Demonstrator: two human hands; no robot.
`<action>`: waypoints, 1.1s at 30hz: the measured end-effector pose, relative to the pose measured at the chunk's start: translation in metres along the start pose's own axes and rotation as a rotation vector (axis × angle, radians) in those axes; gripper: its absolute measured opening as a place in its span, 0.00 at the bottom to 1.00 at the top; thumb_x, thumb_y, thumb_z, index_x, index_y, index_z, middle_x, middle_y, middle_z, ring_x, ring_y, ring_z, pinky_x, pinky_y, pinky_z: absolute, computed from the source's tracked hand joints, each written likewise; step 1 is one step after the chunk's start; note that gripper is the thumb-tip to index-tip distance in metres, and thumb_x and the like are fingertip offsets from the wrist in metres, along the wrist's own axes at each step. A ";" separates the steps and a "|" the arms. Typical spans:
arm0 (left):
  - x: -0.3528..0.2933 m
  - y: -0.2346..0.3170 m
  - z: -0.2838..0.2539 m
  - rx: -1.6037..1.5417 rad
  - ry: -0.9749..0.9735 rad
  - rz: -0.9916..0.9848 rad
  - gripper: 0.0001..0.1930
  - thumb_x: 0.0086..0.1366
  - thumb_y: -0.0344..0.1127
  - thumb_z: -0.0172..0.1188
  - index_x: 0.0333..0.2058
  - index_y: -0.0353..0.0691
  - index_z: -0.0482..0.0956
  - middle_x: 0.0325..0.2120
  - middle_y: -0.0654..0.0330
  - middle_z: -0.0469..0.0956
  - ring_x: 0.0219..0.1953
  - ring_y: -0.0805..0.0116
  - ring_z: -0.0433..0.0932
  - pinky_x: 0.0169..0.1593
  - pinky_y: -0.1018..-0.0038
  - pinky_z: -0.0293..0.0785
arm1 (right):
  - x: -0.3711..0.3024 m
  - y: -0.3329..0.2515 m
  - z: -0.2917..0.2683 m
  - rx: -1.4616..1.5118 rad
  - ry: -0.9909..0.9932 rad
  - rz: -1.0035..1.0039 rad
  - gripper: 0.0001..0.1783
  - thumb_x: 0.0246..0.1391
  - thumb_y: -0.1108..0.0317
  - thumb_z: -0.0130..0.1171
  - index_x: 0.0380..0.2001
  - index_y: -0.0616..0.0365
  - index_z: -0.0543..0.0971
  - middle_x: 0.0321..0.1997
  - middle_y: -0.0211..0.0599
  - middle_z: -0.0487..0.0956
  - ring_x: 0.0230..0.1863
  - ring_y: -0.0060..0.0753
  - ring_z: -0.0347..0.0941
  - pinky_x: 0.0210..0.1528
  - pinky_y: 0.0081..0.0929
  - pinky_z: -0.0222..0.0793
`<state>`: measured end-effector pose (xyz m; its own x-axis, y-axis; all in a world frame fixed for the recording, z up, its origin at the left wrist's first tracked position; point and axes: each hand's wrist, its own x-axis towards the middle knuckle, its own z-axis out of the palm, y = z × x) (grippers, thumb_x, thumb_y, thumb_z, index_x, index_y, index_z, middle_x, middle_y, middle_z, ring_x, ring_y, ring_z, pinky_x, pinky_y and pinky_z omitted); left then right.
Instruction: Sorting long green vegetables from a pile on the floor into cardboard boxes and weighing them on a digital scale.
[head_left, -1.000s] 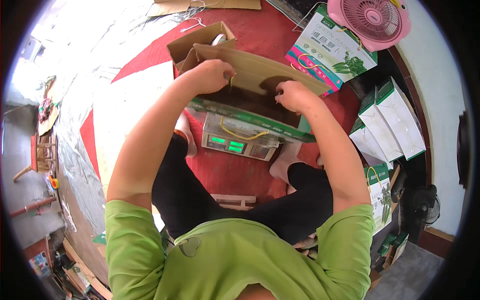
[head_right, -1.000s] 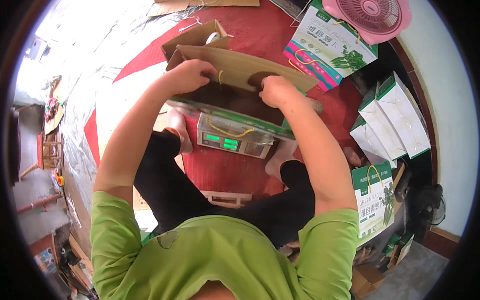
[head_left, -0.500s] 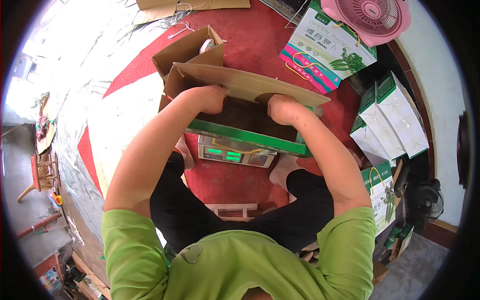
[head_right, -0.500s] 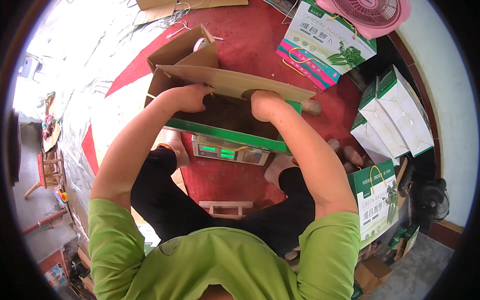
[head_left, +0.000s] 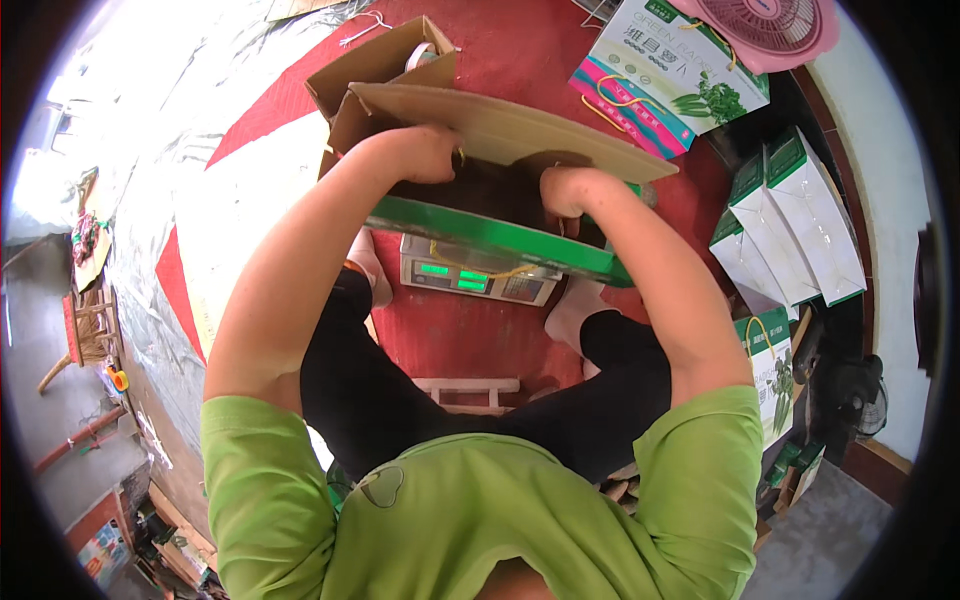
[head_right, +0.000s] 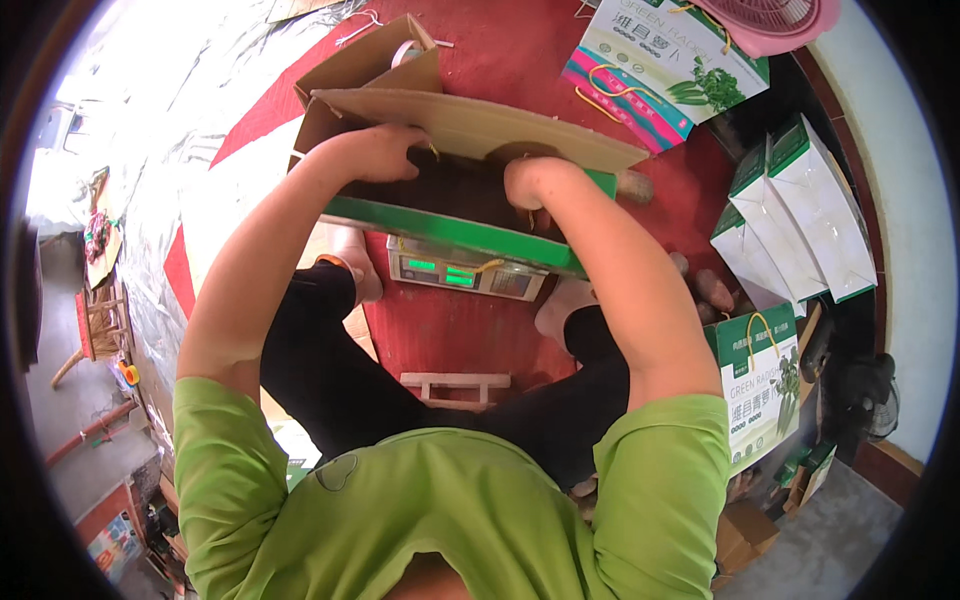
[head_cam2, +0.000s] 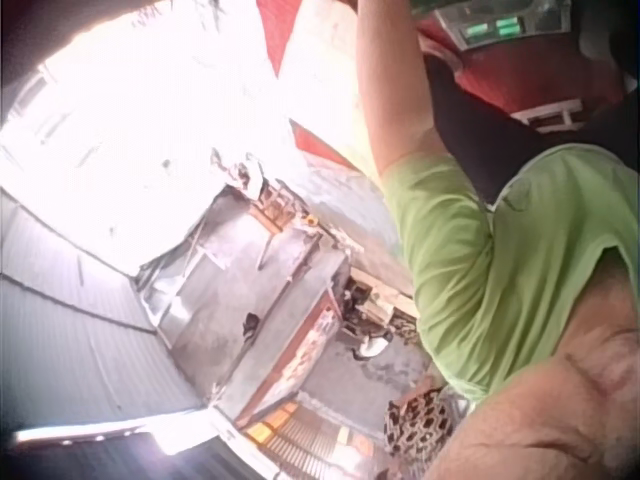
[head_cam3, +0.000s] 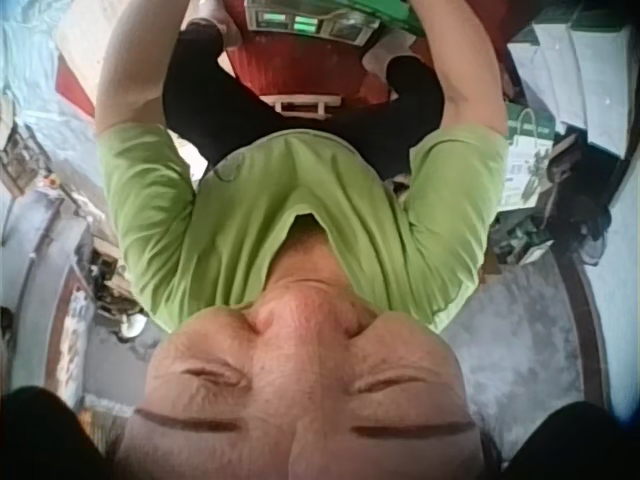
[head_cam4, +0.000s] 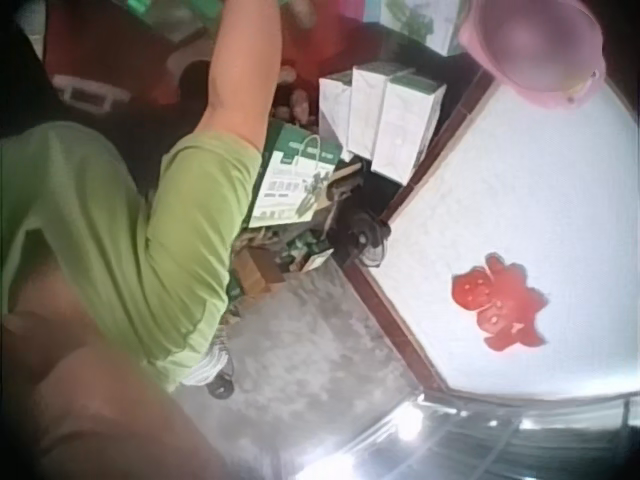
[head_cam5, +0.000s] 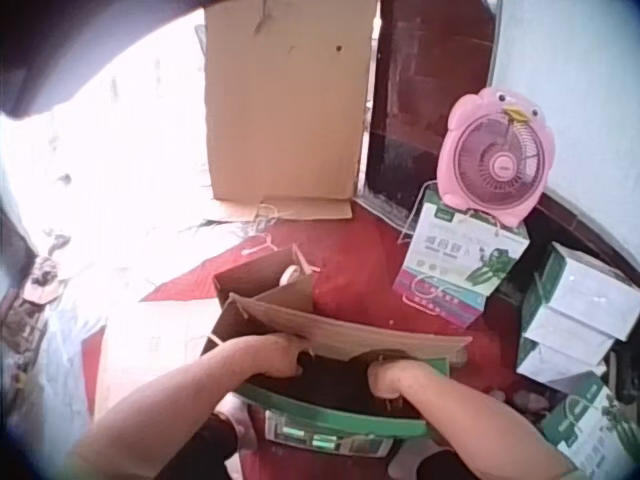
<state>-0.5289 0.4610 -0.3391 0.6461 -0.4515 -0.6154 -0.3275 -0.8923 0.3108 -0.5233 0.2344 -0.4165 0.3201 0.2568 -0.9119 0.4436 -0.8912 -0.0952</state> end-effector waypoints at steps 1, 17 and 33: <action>-0.004 -0.008 0.002 0.028 0.052 0.001 0.29 0.55 0.37 0.60 0.57 0.41 0.68 0.52 0.46 0.72 0.53 0.51 0.72 0.57 0.64 0.67 | -0.020 -0.020 -0.011 0.035 -0.004 0.021 0.13 0.47 0.70 0.56 0.37 0.50 0.85 0.35 0.30 0.84 0.35 0.32 0.81 0.38 0.31 0.75; -0.129 0.058 0.046 -0.150 0.590 0.362 0.12 0.57 0.31 0.58 0.40 0.35 0.79 0.34 0.51 0.78 0.40 0.52 0.77 0.47 0.64 0.71 | -0.168 -0.011 0.030 0.287 0.758 -0.226 0.19 0.57 0.66 0.52 0.52 0.55 0.75 0.41 0.44 0.80 0.42 0.43 0.76 0.47 0.35 0.70; -0.119 0.066 0.074 0.152 0.762 0.155 0.12 0.56 0.29 0.51 0.38 0.45 0.78 0.34 0.64 0.79 0.43 0.65 0.76 0.51 0.67 0.66 | -0.116 -0.019 0.034 -0.191 0.783 -0.074 0.13 0.50 0.70 0.51 0.37 0.52 0.82 0.38 0.40 0.82 0.44 0.42 0.78 0.43 0.38 0.74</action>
<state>-0.6785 0.4554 -0.2995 0.8615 -0.4958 0.1094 -0.5075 -0.8342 0.2158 -0.5972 0.2085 -0.3228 0.7465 0.5628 -0.3549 0.5989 -0.8008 -0.0102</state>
